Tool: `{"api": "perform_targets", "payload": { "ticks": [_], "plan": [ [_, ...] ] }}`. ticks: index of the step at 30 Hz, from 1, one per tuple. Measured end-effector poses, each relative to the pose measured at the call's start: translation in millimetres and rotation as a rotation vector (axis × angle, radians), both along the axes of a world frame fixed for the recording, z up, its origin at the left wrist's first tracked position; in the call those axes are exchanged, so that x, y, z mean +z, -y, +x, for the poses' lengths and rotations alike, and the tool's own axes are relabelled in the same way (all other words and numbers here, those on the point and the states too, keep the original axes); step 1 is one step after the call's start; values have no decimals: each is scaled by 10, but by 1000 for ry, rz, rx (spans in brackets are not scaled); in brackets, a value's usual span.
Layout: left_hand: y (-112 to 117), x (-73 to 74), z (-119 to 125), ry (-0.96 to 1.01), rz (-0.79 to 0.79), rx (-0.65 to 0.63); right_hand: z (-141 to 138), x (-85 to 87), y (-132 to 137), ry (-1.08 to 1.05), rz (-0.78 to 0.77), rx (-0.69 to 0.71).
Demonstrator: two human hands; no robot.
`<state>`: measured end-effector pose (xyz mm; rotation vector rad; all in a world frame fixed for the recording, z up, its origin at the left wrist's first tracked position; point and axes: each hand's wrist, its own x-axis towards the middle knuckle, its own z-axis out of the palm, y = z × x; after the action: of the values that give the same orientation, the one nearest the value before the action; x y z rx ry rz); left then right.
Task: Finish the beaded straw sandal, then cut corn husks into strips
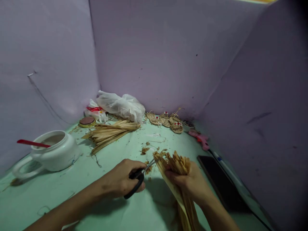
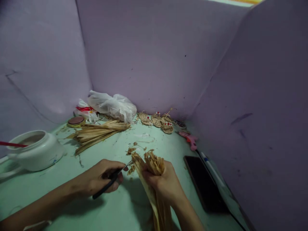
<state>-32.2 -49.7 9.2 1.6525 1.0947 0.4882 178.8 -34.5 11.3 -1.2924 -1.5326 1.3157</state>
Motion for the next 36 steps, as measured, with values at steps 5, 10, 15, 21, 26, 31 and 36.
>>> {"api": "perform_targets", "payload": {
  "ticks": [5,10,15,21,26,31,36],
  "plan": [
    [6,1,-17,-84,50,47,-37,-16,12,47,27,32],
    [-1,-46,-3,-29,13,63,-17,-22,8,64,40,57],
    [-25,-113,32,104,-102,86,-14,-33,-13,51,23,40],
    [-25,-125,35,104,-186,119,-17,-19,-31,42,19,9],
    [-32,-133,39,96,-164,112,-65,-14,-13,-39,-28,-74],
    [-31,-171,26,87,-157,84,-89,-42,14,8,-32,8],
    [-16,-151,41,146,-259,102,-87,-25,0,33,-7,3]
  ]
}}
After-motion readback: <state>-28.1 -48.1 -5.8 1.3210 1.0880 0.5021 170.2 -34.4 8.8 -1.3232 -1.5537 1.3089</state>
